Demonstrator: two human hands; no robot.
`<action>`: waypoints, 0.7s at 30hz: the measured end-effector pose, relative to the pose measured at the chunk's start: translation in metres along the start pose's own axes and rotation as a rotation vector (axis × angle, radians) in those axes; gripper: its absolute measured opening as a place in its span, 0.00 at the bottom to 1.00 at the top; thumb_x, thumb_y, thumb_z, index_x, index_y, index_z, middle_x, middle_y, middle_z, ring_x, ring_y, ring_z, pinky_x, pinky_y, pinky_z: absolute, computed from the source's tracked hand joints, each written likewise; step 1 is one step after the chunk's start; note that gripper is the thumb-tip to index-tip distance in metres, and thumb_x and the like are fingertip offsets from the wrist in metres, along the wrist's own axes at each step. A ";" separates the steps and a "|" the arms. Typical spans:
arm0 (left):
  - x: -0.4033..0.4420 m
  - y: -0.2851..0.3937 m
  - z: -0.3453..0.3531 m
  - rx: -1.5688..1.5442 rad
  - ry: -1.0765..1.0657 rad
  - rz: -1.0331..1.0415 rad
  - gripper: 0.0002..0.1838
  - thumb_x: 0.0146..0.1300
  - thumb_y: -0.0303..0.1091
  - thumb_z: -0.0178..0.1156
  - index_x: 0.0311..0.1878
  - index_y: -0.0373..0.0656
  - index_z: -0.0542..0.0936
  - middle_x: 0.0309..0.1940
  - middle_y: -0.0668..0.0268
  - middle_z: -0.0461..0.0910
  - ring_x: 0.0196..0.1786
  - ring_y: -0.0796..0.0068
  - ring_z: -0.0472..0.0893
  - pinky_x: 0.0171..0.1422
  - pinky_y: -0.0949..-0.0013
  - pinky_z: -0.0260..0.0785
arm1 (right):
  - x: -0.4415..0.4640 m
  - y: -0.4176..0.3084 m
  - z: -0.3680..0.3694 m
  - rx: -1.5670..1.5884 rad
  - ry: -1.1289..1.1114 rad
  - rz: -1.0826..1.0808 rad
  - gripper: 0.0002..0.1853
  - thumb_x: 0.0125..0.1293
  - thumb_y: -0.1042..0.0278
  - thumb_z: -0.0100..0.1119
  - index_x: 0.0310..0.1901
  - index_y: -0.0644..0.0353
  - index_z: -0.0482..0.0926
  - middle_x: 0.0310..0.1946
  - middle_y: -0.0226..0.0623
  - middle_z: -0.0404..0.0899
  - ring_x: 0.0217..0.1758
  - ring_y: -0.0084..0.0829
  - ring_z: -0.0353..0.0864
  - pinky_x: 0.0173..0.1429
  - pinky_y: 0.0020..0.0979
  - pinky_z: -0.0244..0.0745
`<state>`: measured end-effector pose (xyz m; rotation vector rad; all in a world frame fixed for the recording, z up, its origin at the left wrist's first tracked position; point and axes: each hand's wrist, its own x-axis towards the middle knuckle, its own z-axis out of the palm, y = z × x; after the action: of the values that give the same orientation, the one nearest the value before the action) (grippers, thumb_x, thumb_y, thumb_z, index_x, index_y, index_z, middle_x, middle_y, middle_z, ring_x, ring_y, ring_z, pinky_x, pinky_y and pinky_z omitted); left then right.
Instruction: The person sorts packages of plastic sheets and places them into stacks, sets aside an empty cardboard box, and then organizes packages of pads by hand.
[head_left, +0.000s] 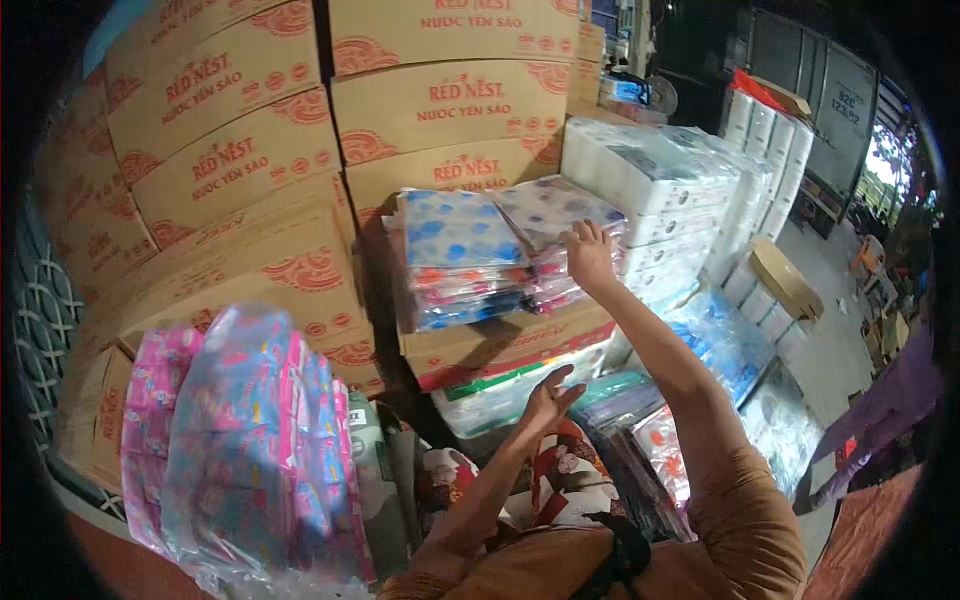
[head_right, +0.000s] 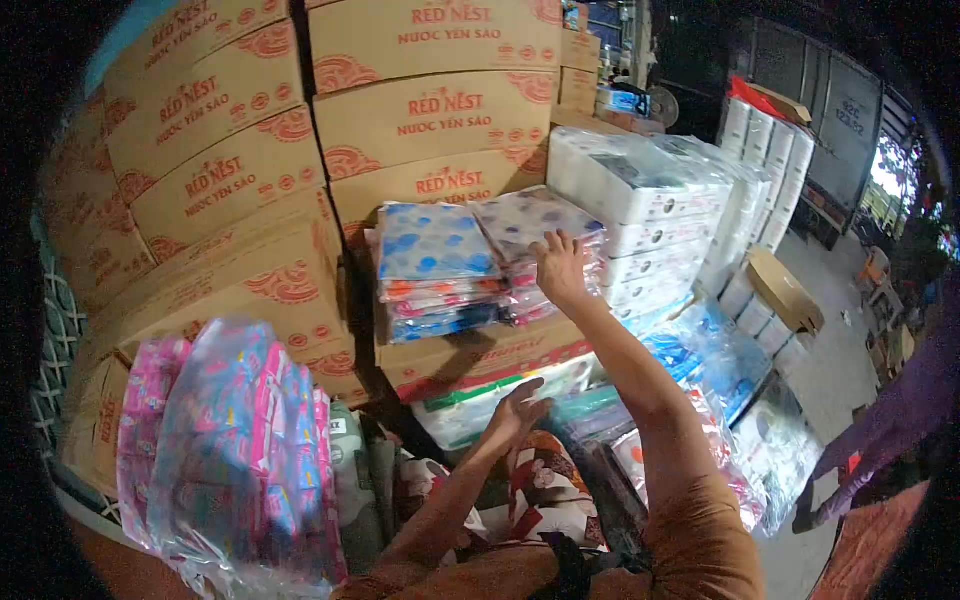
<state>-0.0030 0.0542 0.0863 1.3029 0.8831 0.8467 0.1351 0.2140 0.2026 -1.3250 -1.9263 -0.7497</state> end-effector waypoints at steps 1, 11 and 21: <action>-0.004 -0.002 -0.005 0.003 0.024 0.098 0.26 0.56 0.37 0.57 0.56 0.38 0.63 0.55 0.58 0.63 0.55 0.69 0.66 0.56 0.71 0.61 | 0.007 -0.002 0.006 -0.024 -0.035 -0.029 0.11 0.51 0.71 0.47 0.37 0.54 0.75 0.47 0.45 0.66 0.56 0.46 0.59 0.53 0.48 0.55; -0.025 -0.005 -0.022 0.247 0.090 0.173 0.22 0.58 0.41 0.54 0.53 0.39 0.67 0.48 0.63 0.70 0.50 0.72 0.70 0.55 0.71 0.60 | 0.008 -0.008 0.022 -0.057 -0.135 0.050 0.08 0.53 0.70 0.45 0.34 0.55 0.73 0.39 0.42 0.70 0.54 0.45 0.62 0.54 0.54 0.52; -0.012 0.043 -0.010 -0.728 -0.016 -0.154 0.30 0.52 0.64 0.48 0.52 0.52 0.68 0.41 0.71 0.74 0.44 0.74 0.74 0.41 0.68 0.65 | -0.097 -0.061 -0.111 0.268 -0.019 0.033 0.12 0.41 0.77 0.53 0.32 0.56 0.69 0.34 0.35 0.71 0.48 0.35 0.69 0.59 0.51 0.47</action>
<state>-0.0185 0.0516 0.1295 0.5974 0.5656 0.9159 0.1251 0.0555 0.1887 -1.1978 -1.9373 -0.4449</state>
